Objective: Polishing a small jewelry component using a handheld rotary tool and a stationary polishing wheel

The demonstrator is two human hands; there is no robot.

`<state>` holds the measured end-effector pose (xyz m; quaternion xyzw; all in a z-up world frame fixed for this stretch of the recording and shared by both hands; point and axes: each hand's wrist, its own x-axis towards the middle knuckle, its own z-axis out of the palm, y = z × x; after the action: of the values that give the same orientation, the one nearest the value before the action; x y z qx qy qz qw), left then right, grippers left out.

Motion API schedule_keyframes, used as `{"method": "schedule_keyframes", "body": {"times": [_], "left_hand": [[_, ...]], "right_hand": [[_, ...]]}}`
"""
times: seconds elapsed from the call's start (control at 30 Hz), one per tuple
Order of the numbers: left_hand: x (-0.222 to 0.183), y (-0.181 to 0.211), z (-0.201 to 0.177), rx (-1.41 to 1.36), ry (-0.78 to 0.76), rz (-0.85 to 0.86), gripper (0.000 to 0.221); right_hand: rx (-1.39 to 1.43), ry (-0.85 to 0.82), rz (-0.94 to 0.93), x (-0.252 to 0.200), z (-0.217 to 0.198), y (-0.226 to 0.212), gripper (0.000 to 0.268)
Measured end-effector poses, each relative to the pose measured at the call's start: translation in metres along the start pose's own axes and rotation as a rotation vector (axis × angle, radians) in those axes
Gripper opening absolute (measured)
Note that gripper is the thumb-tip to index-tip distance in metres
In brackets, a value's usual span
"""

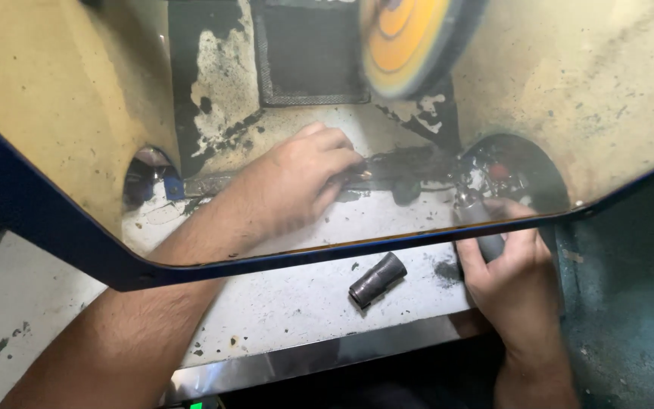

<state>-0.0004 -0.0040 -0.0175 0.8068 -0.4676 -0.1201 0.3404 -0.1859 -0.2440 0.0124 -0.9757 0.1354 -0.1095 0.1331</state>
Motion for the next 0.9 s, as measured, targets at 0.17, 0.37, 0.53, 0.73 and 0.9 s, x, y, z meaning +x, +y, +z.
{"method": "schedule_keyframes", "body": {"times": [0.17, 0.37, 0.53, 0.73, 0.9], "left_hand": [[-0.002, 0.002, 0.007, 0.014, 0.07, 0.135, 0.026], [0.005, 0.033, 0.026, 0.067, 0.179, 0.423, 0.01], [0.006, 0.045, 0.029, 0.143, 0.175, 0.404, 0.007], [0.007, 0.034, 0.037, 0.163, 0.184, 0.42, 0.015], [0.003, 0.024, 0.047, 0.225, 0.25, 0.388, 0.011]], "right_hand": [[-0.056, -0.231, 0.414, -0.011, -0.005, 0.007, 0.05], [-0.06, -0.234, 0.329, -0.014, 0.002, 0.015, 0.049], [-0.131, -0.088, -0.01, -0.013, 0.014, 0.02, 0.047], [-0.239, -0.056, -0.117, -0.015, 0.022, 0.025, 0.048], [-0.196, 0.048, -0.132, -0.009, 0.017, 0.024, 0.04]]}}
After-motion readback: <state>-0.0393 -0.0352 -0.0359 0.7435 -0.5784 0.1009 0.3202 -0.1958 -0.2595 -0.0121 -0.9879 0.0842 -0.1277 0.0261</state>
